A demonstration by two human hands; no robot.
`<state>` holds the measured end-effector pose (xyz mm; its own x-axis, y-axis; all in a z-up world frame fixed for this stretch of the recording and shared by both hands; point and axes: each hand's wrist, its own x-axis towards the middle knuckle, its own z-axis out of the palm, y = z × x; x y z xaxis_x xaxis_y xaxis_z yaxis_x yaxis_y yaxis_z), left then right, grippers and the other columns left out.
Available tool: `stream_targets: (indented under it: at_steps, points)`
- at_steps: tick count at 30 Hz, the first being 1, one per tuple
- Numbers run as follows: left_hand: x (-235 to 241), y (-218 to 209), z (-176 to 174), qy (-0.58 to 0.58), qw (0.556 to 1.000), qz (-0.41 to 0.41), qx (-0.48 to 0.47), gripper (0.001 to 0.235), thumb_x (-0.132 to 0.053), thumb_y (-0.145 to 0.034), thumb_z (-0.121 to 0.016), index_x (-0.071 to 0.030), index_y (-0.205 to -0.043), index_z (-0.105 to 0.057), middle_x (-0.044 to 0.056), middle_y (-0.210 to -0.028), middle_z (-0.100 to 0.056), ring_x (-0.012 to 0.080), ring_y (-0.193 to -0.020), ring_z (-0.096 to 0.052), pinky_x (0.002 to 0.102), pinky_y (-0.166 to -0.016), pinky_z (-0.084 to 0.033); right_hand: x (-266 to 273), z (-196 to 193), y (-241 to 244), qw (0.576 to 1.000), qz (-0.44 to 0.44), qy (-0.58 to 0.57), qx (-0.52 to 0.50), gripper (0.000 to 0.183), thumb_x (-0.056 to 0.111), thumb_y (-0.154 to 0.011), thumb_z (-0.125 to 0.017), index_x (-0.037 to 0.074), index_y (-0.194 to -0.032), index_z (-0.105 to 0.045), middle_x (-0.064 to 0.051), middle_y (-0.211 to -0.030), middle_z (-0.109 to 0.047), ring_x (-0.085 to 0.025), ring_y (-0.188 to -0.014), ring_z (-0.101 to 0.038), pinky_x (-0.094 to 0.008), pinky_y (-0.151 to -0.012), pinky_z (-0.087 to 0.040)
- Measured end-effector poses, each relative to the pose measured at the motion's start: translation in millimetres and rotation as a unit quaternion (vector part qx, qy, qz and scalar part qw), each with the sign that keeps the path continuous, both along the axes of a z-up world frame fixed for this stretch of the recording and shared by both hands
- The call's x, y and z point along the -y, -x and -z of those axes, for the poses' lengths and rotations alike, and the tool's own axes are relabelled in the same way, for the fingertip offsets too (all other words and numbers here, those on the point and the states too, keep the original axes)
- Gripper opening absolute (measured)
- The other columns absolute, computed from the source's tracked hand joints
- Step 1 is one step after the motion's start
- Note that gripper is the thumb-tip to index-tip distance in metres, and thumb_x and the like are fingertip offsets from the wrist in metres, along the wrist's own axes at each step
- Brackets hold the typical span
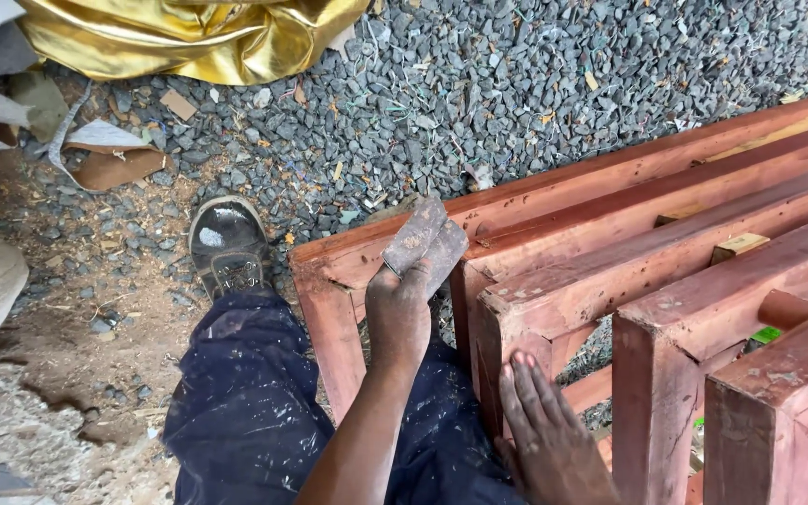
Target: The person sands the surface of a reddish-brown wooden frame using a sanding block. They work on the top edge and corners, occasionally adjusting the sanding block and their grip to reach different areas.
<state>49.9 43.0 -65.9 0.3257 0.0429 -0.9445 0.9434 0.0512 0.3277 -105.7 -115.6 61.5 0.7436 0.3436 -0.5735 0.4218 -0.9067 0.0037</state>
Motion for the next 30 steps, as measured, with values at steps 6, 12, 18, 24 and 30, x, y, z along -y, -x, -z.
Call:
stream_targets:
  at_steps: [6,12,18,24,30]
  points:
    - [2.4,4.5,1.5,-0.003,1.000,0.012,0.001,0.039,-0.030,-0.084,-0.060,-0.006,-0.109,-0.079,0.002,-0.103,-0.081,0.0150,-0.097,-0.072,0.034,-0.086,-0.054,-44.5,27.6,54.5,0.965,0.254,0.059,-0.026,0.100,0.065,-0.093,-0.048,-0.006,-0.159,-0.022,-0.029,-0.168,-0.020,-0.041,-0.158,-0.018,-0.046,-0.125,-0.023]
    - [7.7,15.4,9.4,0.044,0.996,-0.077,0.012,0.029,-0.024,-0.081,-0.066,-0.004,-0.096,-0.079,0.000,-0.086,-0.075,0.0126,-0.079,-0.067,0.029,-0.077,-0.058,-71.8,35.4,-12.6,0.918,0.379,-0.103,0.054,0.084,0.039,-0.096,-0.060,-0.009,-0.156,-0.025,-0.032,-0.167,-0.020,-0.047,-0.158,-0.015,-0.053,-0.129,-0.018]
    - [4.0,2.1,-17.6,0.368,0.909,-0.192,-0.050,0.047,-0.009,-0.078,-0.074,0.005,-0.123,-0.069,0.016,-0.115,-0.075,0.0262,-0.099,-0.073,0.041,-0.090,-0.060,-81.9,-6.3,-94.8,0.530,0.699,-0.480,0.015,0.068,0.010,-0.095,-0.059,0.001,-0.156,-0.031,-0.019,-0.161,-0.043,-0.032,-0.148,-0.046,-0.042,-0.122,-0.037]
    - [6.6,-7.3,-43.9,0.460,0.883,0.070,-0.051,0.047,-0.019,-0.076,-0.078,0.001,-0.118,-0.076,0.009,-0.114,-0.076,0.0165,-0.101,-0.070,0.031,-0.097,-0.057,-35.6,-13.6,-108.5,0.445,0.840,-0.294,0.105,0.021,0.012,-0.088,-0.073,0.004,-0.106,-0.067,-0.012,-0.103,-0.077,-0.023,-0.097,-0.072,-0.034,-0.097,-0.057]
    - [19.0,14.4,-11.3,0.252,0.967,-0.003,-0.040,0.040,-0.039,-0.087,-0.069,-0.004,-0.107,-0.075,0.011,-0.092,-0.078,0.0179,-0.077,-0.073,0.030,-0.075,-0.060,-15.6,-9.7,-73.0,0.629,0.681,-0.217,0.305,0.029,0.012,-0.095,-0.079,-0.002,-0.118,-0.067,-0.009,-0.111,-0.067,-0.018,-0.100,-0.064,-0.029,-0.087,-0.054]
